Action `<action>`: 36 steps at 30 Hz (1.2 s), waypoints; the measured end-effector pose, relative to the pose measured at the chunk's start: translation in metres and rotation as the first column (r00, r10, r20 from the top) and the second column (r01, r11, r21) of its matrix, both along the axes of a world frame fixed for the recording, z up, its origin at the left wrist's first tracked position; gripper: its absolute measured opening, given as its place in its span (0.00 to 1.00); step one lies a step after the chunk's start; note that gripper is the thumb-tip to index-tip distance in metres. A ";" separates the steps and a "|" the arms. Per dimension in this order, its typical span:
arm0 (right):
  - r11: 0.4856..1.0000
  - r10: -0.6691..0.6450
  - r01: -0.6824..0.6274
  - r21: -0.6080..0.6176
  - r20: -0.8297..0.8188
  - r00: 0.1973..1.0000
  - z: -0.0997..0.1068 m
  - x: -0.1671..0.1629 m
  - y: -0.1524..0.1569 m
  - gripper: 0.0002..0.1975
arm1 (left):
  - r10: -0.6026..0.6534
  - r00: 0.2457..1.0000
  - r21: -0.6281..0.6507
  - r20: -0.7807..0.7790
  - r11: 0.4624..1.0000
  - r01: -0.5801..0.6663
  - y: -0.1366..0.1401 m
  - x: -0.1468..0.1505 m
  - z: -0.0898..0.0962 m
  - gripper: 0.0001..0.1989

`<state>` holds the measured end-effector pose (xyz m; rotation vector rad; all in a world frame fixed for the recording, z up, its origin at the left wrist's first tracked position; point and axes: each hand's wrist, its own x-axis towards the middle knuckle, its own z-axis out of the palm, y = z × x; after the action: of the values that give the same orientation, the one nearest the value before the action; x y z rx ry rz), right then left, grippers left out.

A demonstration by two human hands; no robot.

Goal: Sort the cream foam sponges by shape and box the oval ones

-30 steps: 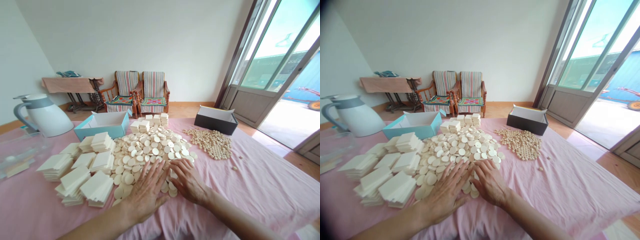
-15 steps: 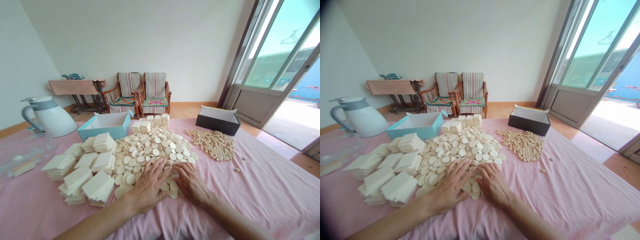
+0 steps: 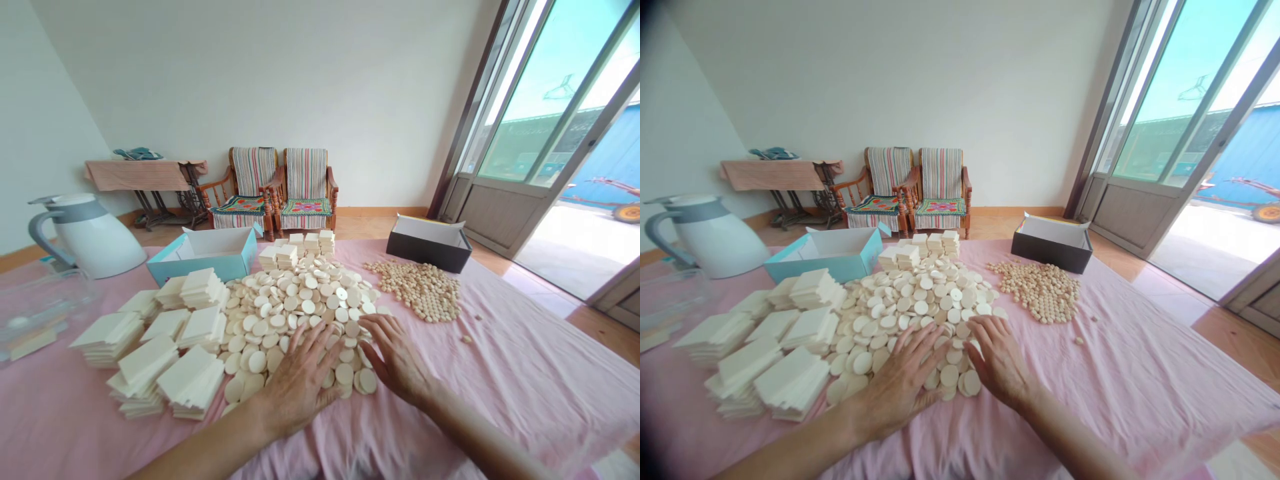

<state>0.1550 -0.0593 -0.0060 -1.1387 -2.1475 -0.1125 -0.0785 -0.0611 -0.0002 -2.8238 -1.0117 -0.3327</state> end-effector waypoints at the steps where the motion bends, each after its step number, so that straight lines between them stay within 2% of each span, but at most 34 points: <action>1: 0.999 -0.037 0.037 0.009 -0.006 0.999 0.002 0.007 0.005 0.14 | -0.006 1.000 0.006 -0.003 1.000 0.006 0.000 0.001 0.000 0.33; 4: 0.983 -0.180 0.180 0.031 0.012 0.984 0.010 0.036 0.031 0.13 | -0.009 1.000 0.041 -0.005 0.999 0.009 0.002 0.002 0.000 0.31; 6: 0.952 -0.307 0.304 0.047 0.071 0.949 0.016 0.061 0.058 0.14 | -0.013 1.000 0.087 -0.007 0.996 0.014 0.003 0.002 -0.001 0.30; 8: 0.896 -0.444 0.440 0.058 0.148 0.884 0.023 0.088 0.091 0.15 | -0.015 1.000 0.161 -0.023 0.987 0.019 0.005 0.000 -0.002 0.30; 11: 0.777 -0.620 0.628 0.046 0.231 0.750 0.034 0.125 0.146 0.20 | -0.021 0.998 0.316 -0.054 0.948 0.037 0.011 -0.003 -0.006 0.31; 13: 0.701 -0.693 0.712 0.026 0.259 0.673 0.039 0.145 0.180 0.22 | -0.044 0.998 0.416 -0.051 0.907 0.062 0.016 -0.005 -0.010 0.33; 16: 0.646 -0.732 0.764 -0.001 0.285 0.619 0.041 0.163 0.221 0.22 | -0.085 0.996 0.493 -0.040 0.865 0.093 0.025 -0.007 -0.018 0.34; 19: 0.627 -0.731 0.778 -0.046 0.310 0.608 0.036 0.173 0.248 0.21 | -0.090 0.996 0.506 -0.013 0.858 0.084 0.031 -0.009 -0.029 0.32; 23: 0.581 -0.729 0.803 -0.134 0.353 0.586 0.025 0.181 0.268 0.18 | -0.109 0.994 0.557 0.022 0.827 0.078 0.036 -0.011 -0.041 0.24; 27: 0.568 -0.731 0.816 -0.106 0.390 0.559 0.017 0.187 0.274 0.15 | -0.106 0.994 0.573 0.010 0.816 0.081 0.038 -0.010 -0.038 0.21; 32: 0.611 -0.717 0.789 -0.066 0.378 0.586 0.019 0.191 0.274 0.14 | -0.105 0.994 0.545 -0.002 0.833 0.089 0.036 -0.009 -0.026 0.19; 36: 0.658 -0.702 0.752 -0.019 0.346 0.623 0.026 0.186 0.279 0.14 | -0.084 0.996 0.525 -0.019 0.847 0.082 0.035 -0.010 -0.028 0.19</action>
<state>0.3406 0.2195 0.0195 -2.1821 -1.8096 -0.5264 -0.0883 -0.0264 -0.0287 -2.3645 -0.6640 -0.5338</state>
